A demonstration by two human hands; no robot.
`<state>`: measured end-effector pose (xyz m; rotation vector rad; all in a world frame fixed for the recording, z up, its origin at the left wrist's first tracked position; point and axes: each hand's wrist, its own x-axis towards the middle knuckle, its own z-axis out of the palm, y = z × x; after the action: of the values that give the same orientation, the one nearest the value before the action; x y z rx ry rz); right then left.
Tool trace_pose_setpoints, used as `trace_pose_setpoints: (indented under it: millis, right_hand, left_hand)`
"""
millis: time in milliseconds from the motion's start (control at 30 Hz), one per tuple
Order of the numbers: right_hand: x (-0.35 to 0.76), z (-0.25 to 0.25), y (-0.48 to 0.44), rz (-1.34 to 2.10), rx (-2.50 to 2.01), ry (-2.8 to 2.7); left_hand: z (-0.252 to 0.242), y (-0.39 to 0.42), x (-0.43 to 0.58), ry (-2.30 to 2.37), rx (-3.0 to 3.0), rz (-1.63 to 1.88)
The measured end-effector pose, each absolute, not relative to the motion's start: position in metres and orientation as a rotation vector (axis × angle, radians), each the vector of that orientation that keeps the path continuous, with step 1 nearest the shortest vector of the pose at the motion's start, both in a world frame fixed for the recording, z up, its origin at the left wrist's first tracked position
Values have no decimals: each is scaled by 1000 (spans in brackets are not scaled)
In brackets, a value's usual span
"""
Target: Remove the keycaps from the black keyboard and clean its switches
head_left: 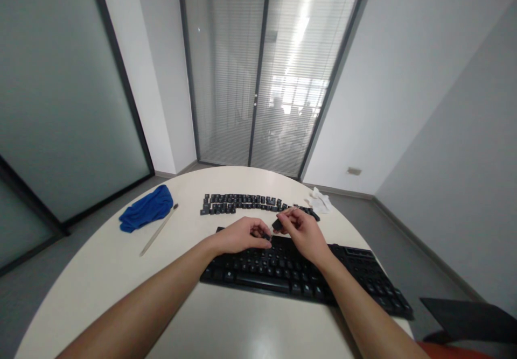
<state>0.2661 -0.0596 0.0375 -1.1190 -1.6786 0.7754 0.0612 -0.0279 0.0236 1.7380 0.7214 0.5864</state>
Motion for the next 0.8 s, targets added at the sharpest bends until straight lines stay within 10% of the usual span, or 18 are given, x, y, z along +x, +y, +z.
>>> trace_pose_setpoints:
  millis: [800]
  right_hand:
    - [268,33,-55,779,-1204,-1605]
  left_hand:
    - [25,-31,58,793,2377,719]
